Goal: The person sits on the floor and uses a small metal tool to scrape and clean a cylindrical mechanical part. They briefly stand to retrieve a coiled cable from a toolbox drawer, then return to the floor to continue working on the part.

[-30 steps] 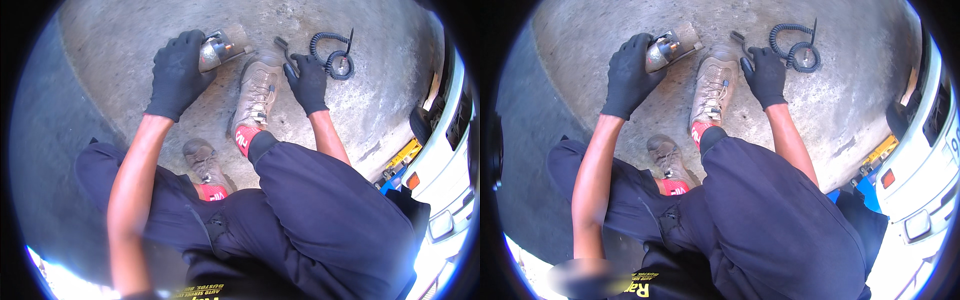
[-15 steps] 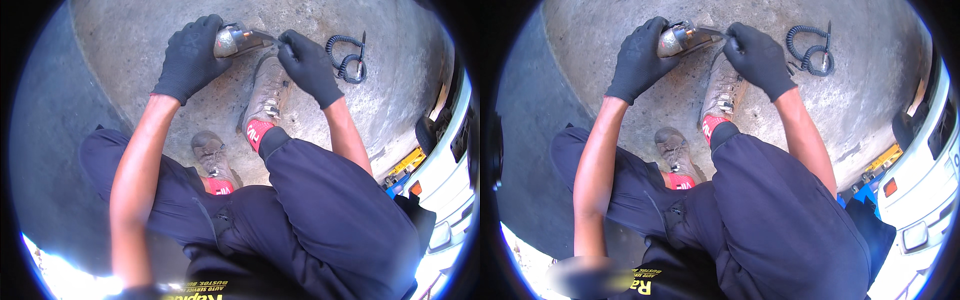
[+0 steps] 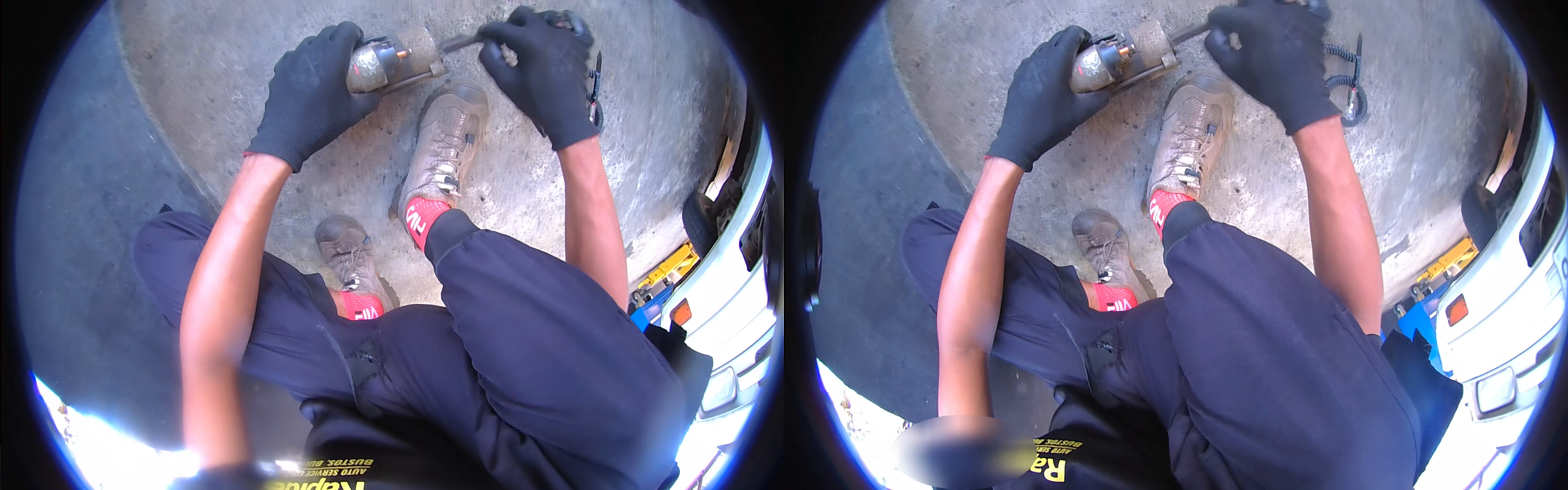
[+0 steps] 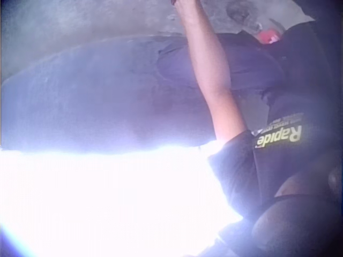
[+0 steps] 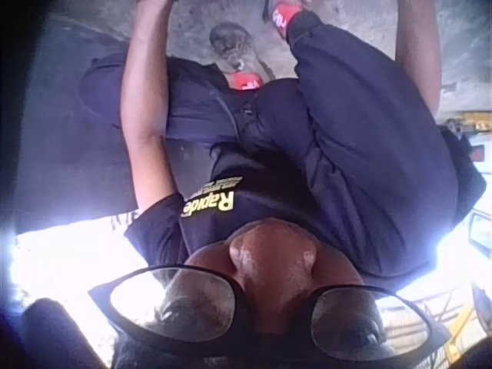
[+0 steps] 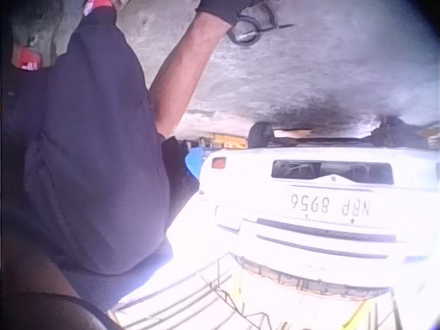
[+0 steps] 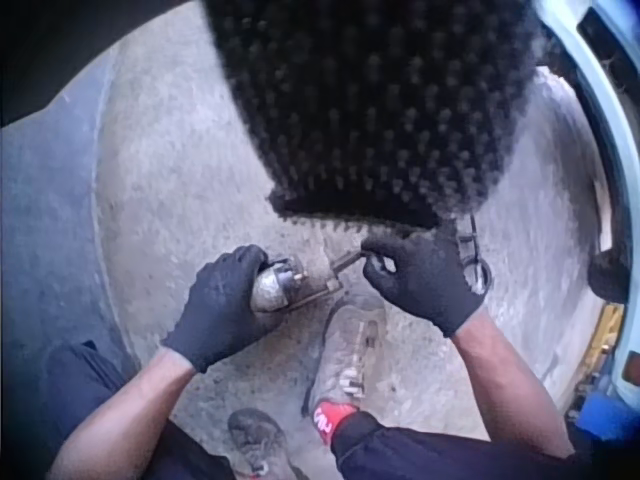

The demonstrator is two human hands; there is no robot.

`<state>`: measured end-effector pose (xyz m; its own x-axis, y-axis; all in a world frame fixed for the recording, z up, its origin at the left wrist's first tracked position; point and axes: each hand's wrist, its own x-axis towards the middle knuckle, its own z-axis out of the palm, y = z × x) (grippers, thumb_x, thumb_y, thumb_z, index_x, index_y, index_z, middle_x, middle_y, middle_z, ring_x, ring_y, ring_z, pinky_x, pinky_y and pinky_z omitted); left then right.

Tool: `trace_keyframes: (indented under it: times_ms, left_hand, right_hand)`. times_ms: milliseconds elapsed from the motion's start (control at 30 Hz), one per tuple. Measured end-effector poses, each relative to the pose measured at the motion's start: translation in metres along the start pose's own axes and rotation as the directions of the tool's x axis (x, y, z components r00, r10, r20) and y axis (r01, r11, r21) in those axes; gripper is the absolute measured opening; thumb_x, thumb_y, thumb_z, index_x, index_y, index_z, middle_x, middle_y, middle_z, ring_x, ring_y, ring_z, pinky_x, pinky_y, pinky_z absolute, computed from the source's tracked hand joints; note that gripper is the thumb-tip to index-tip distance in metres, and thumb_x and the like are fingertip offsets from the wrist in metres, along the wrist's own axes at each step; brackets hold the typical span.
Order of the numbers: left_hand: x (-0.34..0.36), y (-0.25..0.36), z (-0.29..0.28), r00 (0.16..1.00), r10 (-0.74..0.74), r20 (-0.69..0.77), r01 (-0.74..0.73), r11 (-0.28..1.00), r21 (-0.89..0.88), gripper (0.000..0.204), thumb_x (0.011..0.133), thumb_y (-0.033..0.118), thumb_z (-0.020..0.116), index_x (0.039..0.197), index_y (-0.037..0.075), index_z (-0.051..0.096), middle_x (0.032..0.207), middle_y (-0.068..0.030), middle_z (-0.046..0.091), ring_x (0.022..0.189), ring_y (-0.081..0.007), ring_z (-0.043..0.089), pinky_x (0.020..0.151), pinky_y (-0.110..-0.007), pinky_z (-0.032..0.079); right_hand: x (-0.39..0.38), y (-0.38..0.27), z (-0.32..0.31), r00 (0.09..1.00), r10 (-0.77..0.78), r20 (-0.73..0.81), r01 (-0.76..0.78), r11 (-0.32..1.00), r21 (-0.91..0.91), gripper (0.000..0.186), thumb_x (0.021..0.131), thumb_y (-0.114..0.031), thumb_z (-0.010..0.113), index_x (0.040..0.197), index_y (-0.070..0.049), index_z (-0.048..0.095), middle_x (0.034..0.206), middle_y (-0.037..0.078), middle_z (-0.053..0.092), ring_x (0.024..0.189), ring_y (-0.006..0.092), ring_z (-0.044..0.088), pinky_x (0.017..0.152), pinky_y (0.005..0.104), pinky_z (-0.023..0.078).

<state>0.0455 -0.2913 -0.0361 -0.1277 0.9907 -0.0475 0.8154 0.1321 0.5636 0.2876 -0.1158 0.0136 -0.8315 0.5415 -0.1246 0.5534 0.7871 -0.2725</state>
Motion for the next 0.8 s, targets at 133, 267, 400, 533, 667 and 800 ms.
trace_keyframes:
  times_ms: [133,267,400,533,667,800]
  left_hand:
    - [0.001,0.0,0.0,1.0,-0.015,0.005,0.015,1.0,-0.006,0.053,0.079,0.029,0.088,0.121,0.011,0.063,0.107,-0.0153,0.072,0.1,-0.0377,0.073,0.085,-0.051,0.058]
    - [0.003,0.003,-0.002,1.0,0.006,0.003,-0.006,0.999,-0.039,0.053,0.079,0.028,0.089,0.121,0.008,0.063,0.11,-0.0178,0.072,0.1,-0.0407,0.072,0.085,-0.05,0.058]
    - [0.002,0.002,-0.003,0.998,-0.047,0.039,0.049,0.998,-0.046,0.053,0.079,0.027,0.089,0.122,0.007,0.064,0.111,-0.0189,0.071,0.101,-0.0419,0.072,0.086,-0.05,0.058]
    - [0.002,-0.001,-0.003,1.0,-0.011,0.01,0.011,0.999,-0.048,0.053,0.08,0.028,0.089,0.122,0.007,0.063,0.113,-0.0189,0.071,0.102,-0.0416,0.072,0.087,-0.05,0.058]
    - [0.001,0.0,-0.002,1.0,-0.017,0.018,0.018,0.999,-0.028,0.053,0.081,0.028,0.088,0.122,0.007,0.063,0.113,-0.0188,0.072,0.102,-0.0413,0.072,0.087,-0.05,0.058]
    - [0.004,0.001,-0.003,0.999,-0.024,0.026,0.024,0.999,-0.026,0.052,0.08,0.028,0.088,0.121,0.007,0.063,0.113,-0.0186,0.072,0.102,-0.0409,0.072,0.087,-0.05,0.058]
  right_hand:
    - [0.007,-0.004,0.008,0.991,-0.032,0.129,0.014,0.99,0.141,0.026,0.091,-0.033,0.08,0.109,-0.015,0.081,0.096,0.016,0.077,0.087,0.0383,0.074,0.076,0.0485,0.058]
    - [0.004,0.009,0.026,0.987,0.157,-0.023,-0.15,0.967,0.205,0.027,0.096,-0.037,0.079,0.105,-0.012,0.078,0.094,0.017,0.077,0.089,0.0381,0.076,0.076,0.0481,0.059]
    - [0.02,-0.016,0.011,0.991,-0.119,0.064,0.108,0.983,0.146,0.025,0.099,-0.036,0.076,0.103,-0.012,0.078,0.093,0.016,0.078,0.082,0.038,0.075,0.073,0.0479,0.059]
    - [0.014,0.015,0.03,0.965,0.04,-0.26,-0.031,0.999,0.039,0.024,0.097,-0.039,0.078,0.097,-0.014,0.079,0.091,0.015,0.077,0.08,0.0368,0.074,0.071,0.0457,0.057]
    - [0.018,-0.023,0.015,0.996,-0.083,0.023,0.083,0.996,0.028,0.027,0.094,-0.039,0.081,0.098,-0.013,0.082,0.086,0.014,0.079,0.073,0.036,0.074,0.068,0.0462,0.057]
    - [0.011,-0.002,0.027,0.958,0.282,-0.046,-0.282,0.959,0.002,0.025,0.092,-0.037,0.083,0.095,-0.012,0.081,0.086,0.016,0.078,0.071,0.0362,0.074,0.063,0.0473,0.056]
